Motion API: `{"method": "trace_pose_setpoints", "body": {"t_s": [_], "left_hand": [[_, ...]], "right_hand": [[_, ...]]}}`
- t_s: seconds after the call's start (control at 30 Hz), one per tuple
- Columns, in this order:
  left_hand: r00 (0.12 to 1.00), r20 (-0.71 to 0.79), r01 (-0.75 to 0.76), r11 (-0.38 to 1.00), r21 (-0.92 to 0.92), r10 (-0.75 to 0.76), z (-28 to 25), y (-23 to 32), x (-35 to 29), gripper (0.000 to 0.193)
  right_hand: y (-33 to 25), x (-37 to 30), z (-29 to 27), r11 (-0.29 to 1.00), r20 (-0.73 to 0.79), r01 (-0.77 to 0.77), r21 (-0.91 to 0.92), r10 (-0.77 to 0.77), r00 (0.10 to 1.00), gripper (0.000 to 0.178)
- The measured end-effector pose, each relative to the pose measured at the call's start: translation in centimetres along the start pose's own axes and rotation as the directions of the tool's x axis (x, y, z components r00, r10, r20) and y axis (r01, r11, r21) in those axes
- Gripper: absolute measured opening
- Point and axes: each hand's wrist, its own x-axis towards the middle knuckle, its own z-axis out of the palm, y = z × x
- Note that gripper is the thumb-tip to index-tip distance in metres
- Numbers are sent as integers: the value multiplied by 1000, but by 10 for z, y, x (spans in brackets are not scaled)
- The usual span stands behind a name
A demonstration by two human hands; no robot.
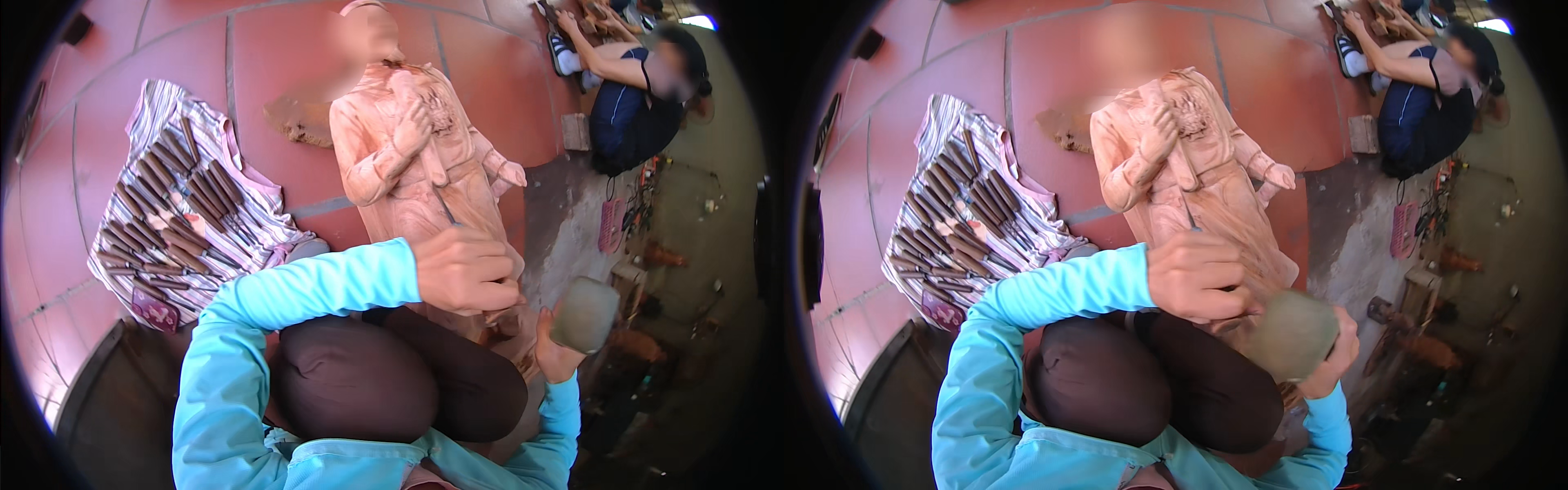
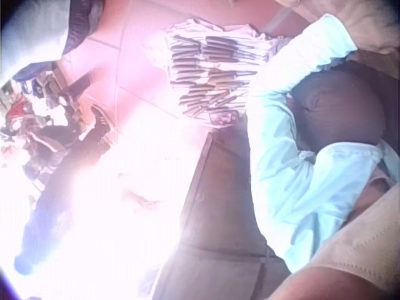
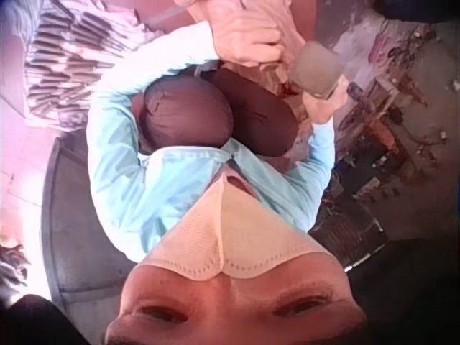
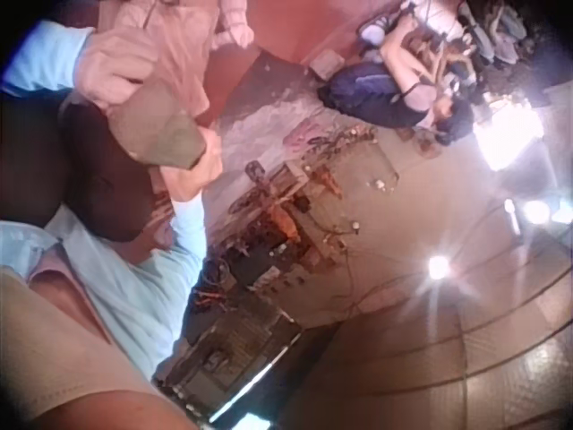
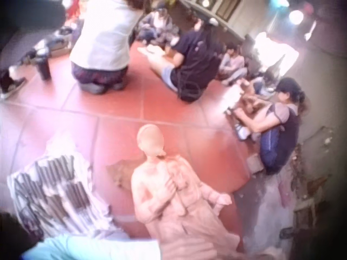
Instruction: The person is carving a wooden statue of a man using a chisel and a wooden mallet. They repeatedly strike the chisel to shape the wood, focusing on the torso and arm areas of the figure.
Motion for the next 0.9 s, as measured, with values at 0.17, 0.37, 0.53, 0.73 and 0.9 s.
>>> {"method": "trace_pose_setpoints", "body": {"t_s": [0.17, 0.37, 0.53, 0.73, 0.9], "left_hand": [[972, -203, 127, 991, 44, -116, 3, 5, -3, 27], [877, -449, 197, 980, 16, -169, 8, 3, -10, 35], [839, -525, 143, 989, -37, -141, 6, -6, -18, 34], [825, -561, 78, 997, -6, -68, 0, -3, -30, 38], [830, -558, 20, 1000, -8, -21, -2, -8, -35, 37]], "right_hand": [[-23, -12, -16, 972, 107, -216, -91, 225, 968, 28], [-64, -3, -17, 974, 122, -157, -165, 178, 976, 41], [-78, 17, -6, 991, 39, 7, -131, -2, 999, 37], [-68, 31, -6, 938, 66, 342, -54, -338, 939, 44], [-63, 41, 0, 883, 46, 457, -107, -455, 890, 49]]}}
